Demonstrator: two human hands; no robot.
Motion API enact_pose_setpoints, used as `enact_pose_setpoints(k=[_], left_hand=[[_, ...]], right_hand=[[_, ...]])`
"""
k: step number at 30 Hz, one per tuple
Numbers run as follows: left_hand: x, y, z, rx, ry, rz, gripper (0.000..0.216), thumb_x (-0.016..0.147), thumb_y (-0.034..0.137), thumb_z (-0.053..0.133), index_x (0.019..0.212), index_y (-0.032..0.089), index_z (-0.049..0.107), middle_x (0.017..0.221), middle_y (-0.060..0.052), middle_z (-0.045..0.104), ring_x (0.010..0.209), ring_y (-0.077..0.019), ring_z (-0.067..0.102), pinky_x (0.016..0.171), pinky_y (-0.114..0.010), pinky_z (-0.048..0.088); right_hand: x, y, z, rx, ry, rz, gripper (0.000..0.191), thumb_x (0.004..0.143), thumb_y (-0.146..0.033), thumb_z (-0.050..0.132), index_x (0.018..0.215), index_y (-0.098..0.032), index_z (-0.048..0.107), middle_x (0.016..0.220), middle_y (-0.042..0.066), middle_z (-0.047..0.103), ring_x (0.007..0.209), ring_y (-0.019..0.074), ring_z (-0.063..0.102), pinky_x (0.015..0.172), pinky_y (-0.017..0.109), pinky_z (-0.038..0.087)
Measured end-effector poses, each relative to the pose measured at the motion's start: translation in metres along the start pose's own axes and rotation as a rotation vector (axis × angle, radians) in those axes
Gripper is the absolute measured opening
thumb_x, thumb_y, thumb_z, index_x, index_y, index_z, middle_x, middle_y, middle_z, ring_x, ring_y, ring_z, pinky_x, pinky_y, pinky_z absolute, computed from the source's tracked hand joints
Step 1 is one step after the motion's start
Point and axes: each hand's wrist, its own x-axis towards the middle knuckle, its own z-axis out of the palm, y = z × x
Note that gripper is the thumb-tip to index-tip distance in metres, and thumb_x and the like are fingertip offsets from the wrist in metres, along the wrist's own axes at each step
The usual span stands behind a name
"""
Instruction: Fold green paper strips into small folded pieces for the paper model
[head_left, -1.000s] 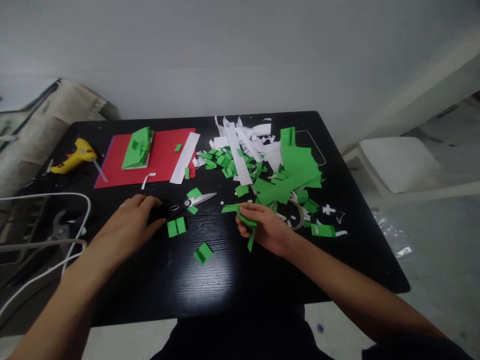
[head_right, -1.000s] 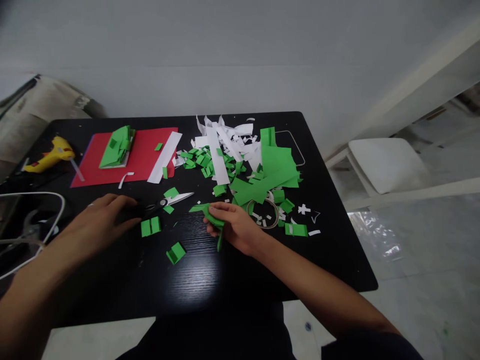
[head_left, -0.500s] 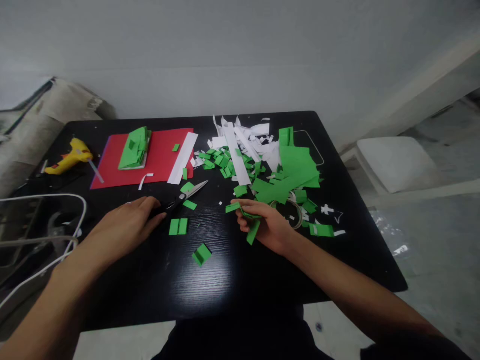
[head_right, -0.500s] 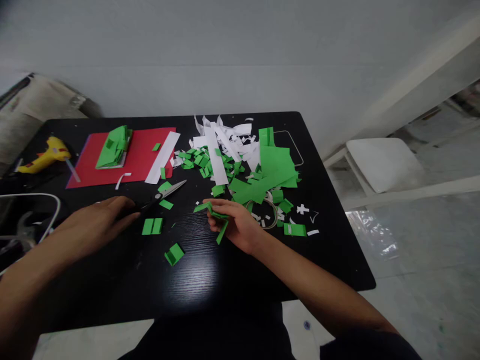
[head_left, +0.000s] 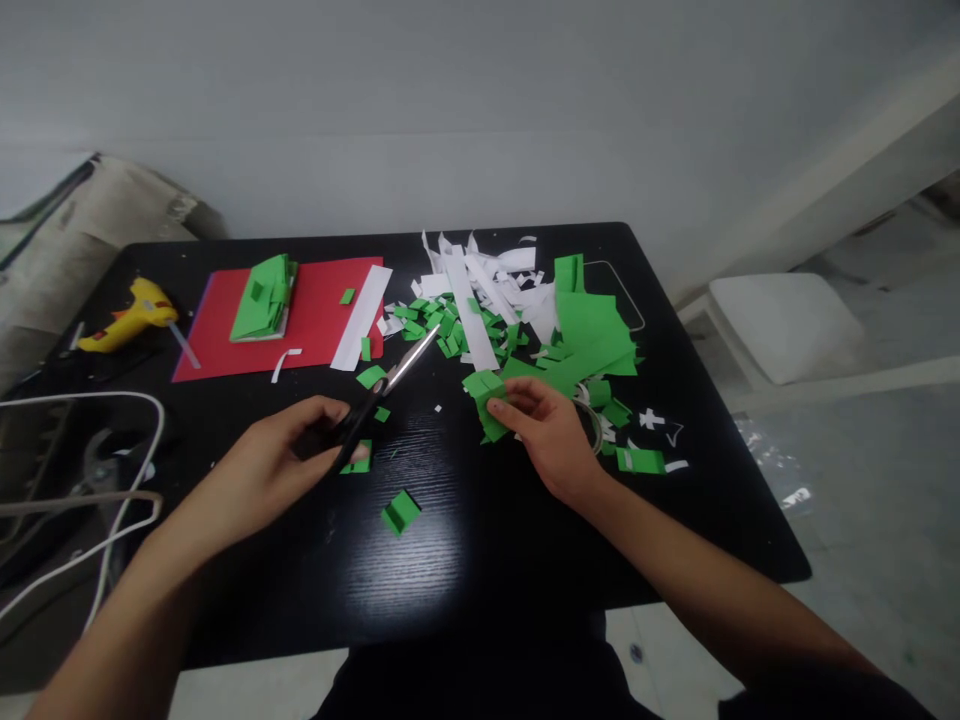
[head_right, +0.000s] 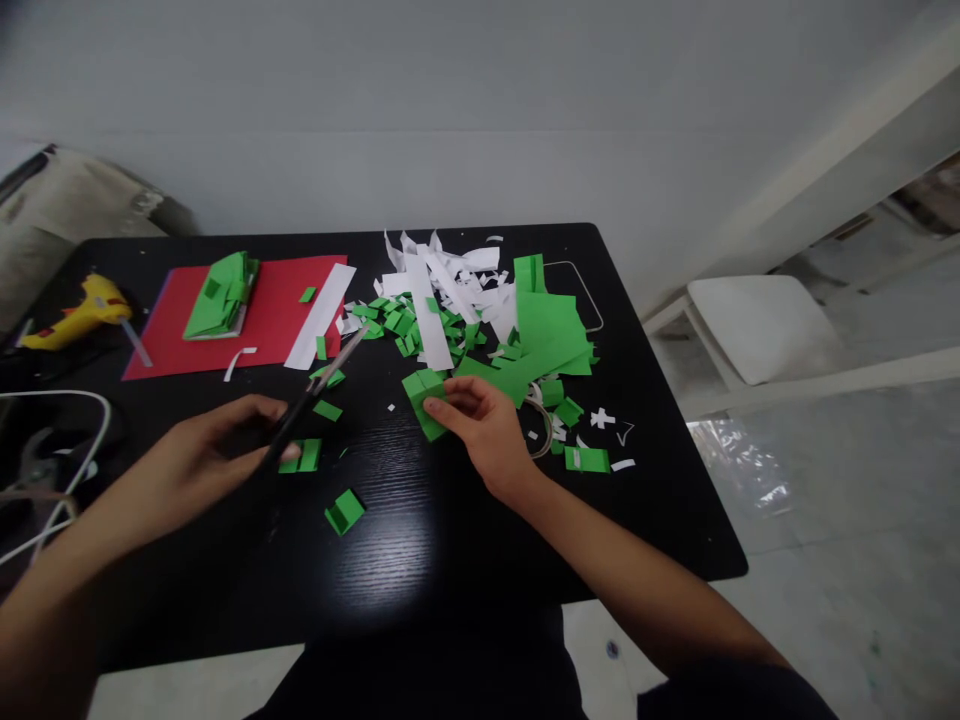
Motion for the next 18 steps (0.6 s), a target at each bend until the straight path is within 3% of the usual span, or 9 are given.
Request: enact_pose_setpoints(k=[4,7,13,18], left_hand=[[0.011,0.013,0.022,-0.064,0.093,-0.061,0.041,0.081,0.058,0.078,0.086,0.019,0.067,0.075,0.001,0.068,0.067,-0.0146,0.059,0.059,-0.023,0.045],[0.015,0.010,0.037,-0.105,0.106,-0.027,0.037,0.084,0.053,0.076,0.080,0.018,0.067,0.076,0.000,0.070,0.069,-0.0147,0.062,0.064,-0.023,0.048],[0.008,-0.001,0.045,-0.198,0.045,-0.021,0.030,0.086,0.048,0.075,0.095,0.020,0.071,0.099,-0.004,0.079,0.087,-0.0203,0.073,0.077,-0.028,0.056],[0.006,0.006,0.038,0.077,0.016,0.125,0.027,0.088,0.041,0.069,0.106,0.022,0.064,0.093,-0.002,0.072,0.076,-0.0185,0.066,0.068,-0.028,0.052]], right_hand=[[0.001,-0.005,-0.002,-0.140,0.056,-0.160,0.025,0.071,-0.028,0.091,0.090,-0.024,0.075,0.088,-0.002,0.077,0.082,0.0139,0.073,0.084,0.030,0.061],[0.002,-0.009,-0.002,-0.218,0.078,-0.252,0.022,0.076,-0.028,0.088,0.094,-0.025,0.076,0.088,-0.001,0.078,0.083,0.0157,0.074,0.083,0.032,0.063],[0.002,-0.012,-0.003,-0.186,0.099,-0.339,0.024,0.080,-0.026,0.085,0.102,-0.027,0.076,0.093,-0.001,0.079,0.086,0.0171,0.077,0.085,0.035,0.067],[0.002,-0.016,-0.004,-0.223,0.146,-0.349,0.024,0.076,-0.027,0.088,0.096,-0.025,0.075,0.089,-0.001,0.079,0.087,0.0190,0.079,0.082,0.034,0.067]])
